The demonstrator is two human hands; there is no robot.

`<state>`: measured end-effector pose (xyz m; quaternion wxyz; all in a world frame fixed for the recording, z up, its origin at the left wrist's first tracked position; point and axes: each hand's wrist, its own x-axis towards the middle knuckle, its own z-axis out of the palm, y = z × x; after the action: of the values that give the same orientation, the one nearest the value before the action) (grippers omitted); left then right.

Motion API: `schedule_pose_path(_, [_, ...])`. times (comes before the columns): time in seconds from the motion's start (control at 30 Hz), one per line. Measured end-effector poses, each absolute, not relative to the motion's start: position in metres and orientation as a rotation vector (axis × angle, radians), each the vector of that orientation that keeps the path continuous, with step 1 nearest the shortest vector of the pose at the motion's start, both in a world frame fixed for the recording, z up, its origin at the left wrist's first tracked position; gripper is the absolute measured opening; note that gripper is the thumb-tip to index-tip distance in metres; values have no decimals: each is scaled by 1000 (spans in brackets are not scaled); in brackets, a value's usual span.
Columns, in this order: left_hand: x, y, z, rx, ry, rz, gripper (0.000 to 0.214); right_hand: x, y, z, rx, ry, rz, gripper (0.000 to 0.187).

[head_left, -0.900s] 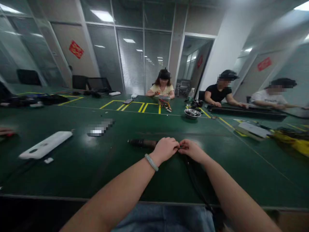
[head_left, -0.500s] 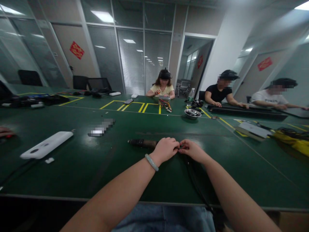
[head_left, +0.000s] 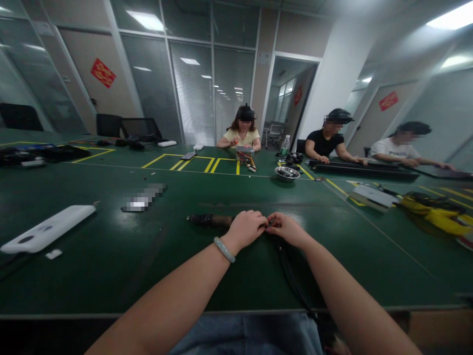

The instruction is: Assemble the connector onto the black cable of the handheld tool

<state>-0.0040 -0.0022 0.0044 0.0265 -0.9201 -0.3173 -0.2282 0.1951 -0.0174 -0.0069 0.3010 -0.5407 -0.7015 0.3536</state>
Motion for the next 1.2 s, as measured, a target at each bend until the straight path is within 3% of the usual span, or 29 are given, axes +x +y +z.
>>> schedule_pose_path(1.2, [-1,-3,5,-2868,-1040,-752,10,198,-17,-8,-1468,-1853,942,33])
